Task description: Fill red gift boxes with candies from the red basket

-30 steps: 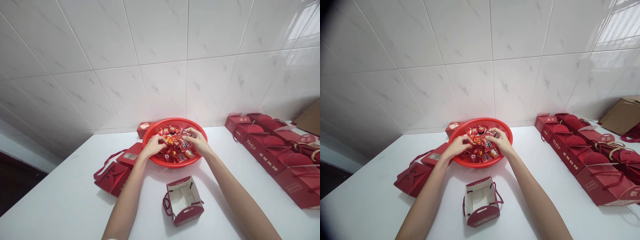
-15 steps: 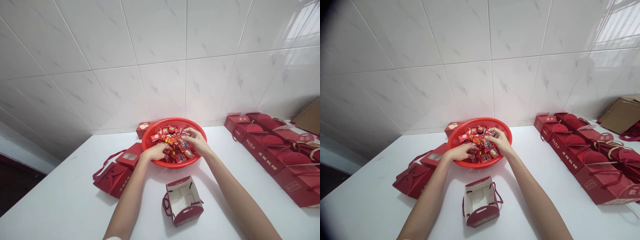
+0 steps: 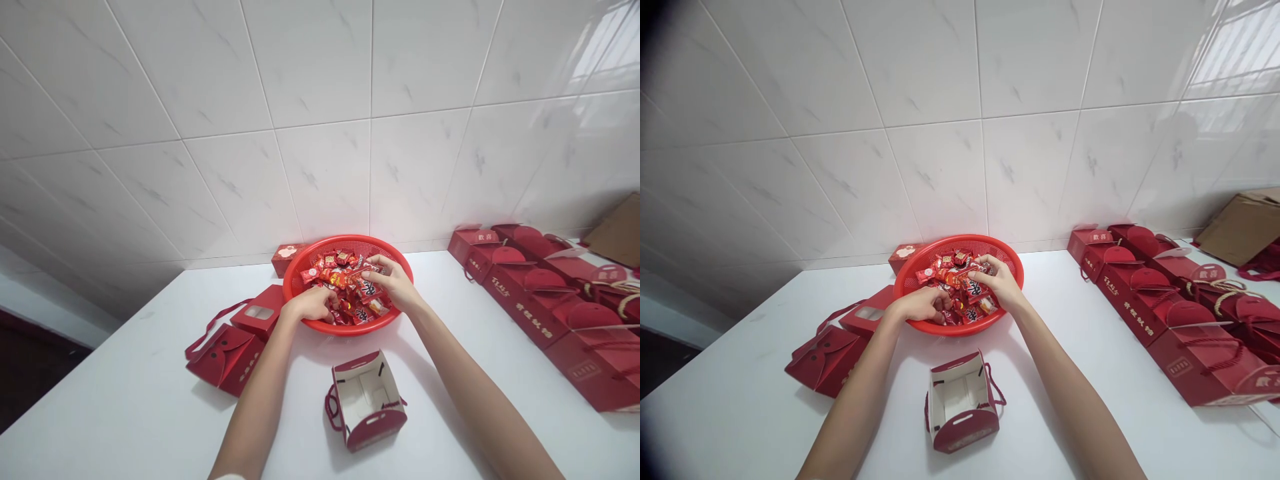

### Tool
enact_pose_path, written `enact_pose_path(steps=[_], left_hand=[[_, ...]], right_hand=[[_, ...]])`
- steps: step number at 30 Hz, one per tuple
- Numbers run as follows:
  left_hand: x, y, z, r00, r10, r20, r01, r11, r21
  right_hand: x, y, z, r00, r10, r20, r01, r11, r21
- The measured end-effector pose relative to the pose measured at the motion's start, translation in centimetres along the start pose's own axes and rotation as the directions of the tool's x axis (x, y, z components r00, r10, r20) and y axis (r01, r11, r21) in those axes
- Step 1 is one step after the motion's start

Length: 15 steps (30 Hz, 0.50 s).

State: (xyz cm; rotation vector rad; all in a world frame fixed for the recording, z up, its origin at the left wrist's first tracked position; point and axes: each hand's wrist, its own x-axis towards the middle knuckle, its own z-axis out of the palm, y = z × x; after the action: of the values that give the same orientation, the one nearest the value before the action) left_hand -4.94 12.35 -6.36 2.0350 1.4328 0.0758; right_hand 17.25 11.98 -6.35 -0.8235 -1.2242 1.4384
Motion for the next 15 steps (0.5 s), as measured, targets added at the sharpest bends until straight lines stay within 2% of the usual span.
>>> enact_pose_path(steps=[5, 8, 10, 13, 15], left_hand=[[-0.06, 0.21, -0.06, 0.999, 0.009, -0.047, -0.012, 0.998, -0.058], [-0.03, 0.29, -0.02, 0.983, 0.016, -0.184, -0.017, 1.000, 0.000], [-0.04, 0.23, 0.07, 0.943, 0.001, -0.334, 0.010, 0.999, 0.030], [-0.19, 0.00, 0.26, 0.836, -0.033, -0.547, 0.060, 0.998, 0.030], [-0.34, -0.16, 0.32, 0.791, 0.001, -0.612, 0.034, 0.998, 0.044]], right_hand=[[-0.07, -0.12, 0.06, 1.000, 0.008, -0.008, -0.008, 1.000, -0.008], [-0.06, -0.15, 0.08, 1.000, 0.006, -0.002, -0.006, 1.000, -0.002], [0.00, -0.09, 0.04, 1.000, -0.003, -0.003, 0.003, 1.000, -0.002], [0.13, 0.07, -0.05, 1.000, -0.017, -0.011, 0.017, 1.000, -0.003], [0.17, 0.15, -0.09, 1.000, -0.019, -0.012, 0.019, 1.000, 0.003]])
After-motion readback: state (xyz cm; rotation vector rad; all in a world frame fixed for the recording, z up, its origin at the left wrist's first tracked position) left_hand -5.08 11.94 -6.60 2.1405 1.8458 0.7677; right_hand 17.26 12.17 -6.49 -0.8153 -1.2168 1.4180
